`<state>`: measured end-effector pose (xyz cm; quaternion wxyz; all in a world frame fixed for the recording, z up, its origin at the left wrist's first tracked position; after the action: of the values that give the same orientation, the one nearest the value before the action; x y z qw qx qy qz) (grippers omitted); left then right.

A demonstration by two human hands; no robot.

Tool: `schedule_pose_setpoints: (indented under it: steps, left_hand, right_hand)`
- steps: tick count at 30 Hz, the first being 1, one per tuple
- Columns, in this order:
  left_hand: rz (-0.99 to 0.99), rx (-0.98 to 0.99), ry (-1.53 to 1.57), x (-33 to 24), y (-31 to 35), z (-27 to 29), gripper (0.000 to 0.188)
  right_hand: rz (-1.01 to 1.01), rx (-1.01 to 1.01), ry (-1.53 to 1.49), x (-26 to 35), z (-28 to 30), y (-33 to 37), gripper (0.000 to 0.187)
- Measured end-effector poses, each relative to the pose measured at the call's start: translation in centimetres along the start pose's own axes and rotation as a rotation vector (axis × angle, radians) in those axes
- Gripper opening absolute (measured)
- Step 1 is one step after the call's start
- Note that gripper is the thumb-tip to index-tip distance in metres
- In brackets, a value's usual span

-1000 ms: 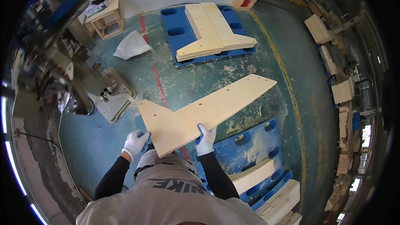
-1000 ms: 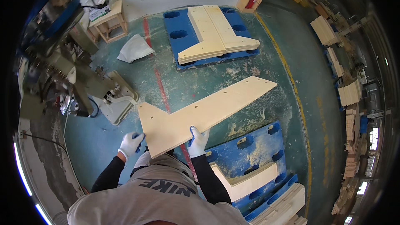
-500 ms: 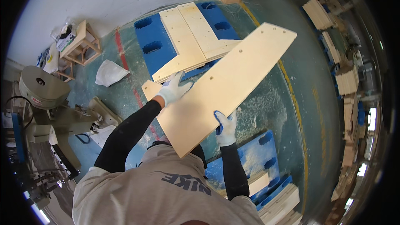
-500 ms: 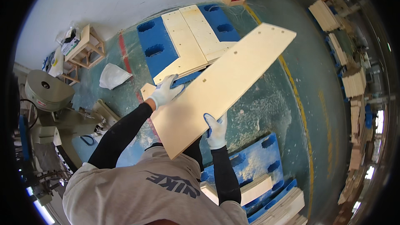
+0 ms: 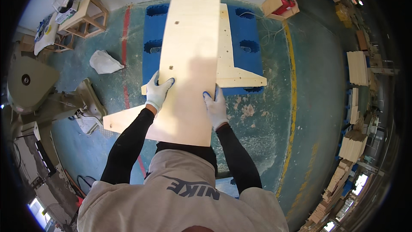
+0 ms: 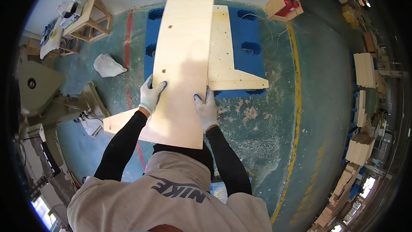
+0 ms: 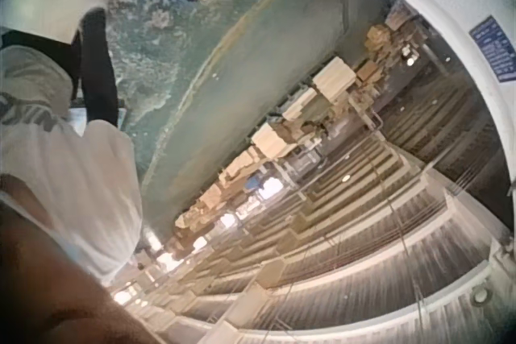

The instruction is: The person positions and feeds wooden boards through an industrial sewing machine to join them, then stacks the completed pieces on a blue pallet.

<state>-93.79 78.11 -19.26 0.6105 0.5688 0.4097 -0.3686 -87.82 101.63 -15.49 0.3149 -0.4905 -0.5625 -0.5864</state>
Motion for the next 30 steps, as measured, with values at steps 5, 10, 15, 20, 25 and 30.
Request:
schedule_pose_setpoints:
  steps: [5,10,15,20,25,30]
  left_hand:
    - [0.090,-0.175,-0.062,7.8,-9.9,-1.3,0.048]
    - [0.133,-0.277,-0.285,17.0,-18.7,-3.2,0.059]
    - [0.138,-0.287,-0.196,25.7,-28.6,-6.5,0.071]
    - [0.244,-0.329,-0.811,33.5,-35.0,-7.1,0.083]
    - [0.041,-0.376,-0.867,32.4,-43.0,-7.0,0.086]
    - [0.010,-0.180,-0.253,33.2,-51.1,-9.7,0.099]
  right_hand:
    - [-0.033,-0.139,0.279,-12.1,1.6,-12.5,0.048]
    - [-0.136,-0.082,0.231,-21.3,3.4,-22.2,0.050]
    - [-0.210,-0.016,0.497,-29.3,6.7,-32.6,0.059]
    - [0.117,-0.017,0.741,-30.3,13.6,-43.2,0.064]
    - [0.278,-0.277,0.894,-28.7,25.3,-53.2,0.077]
    - [-0.019,-0.120,0.514,-31.4,26.0,-59.6,0.094]
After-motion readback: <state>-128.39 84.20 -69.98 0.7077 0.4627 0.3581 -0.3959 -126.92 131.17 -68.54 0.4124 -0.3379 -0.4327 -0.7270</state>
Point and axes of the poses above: each hand's wrist, its own y-axis away from the middle knuckle, its own z-axis out of the back of the hand, x = y × z, the point moved 6 cm from there along -y, towards the middle knuckle, and after that the axes turned 6 degrees about -y, right-handed, at the moved point
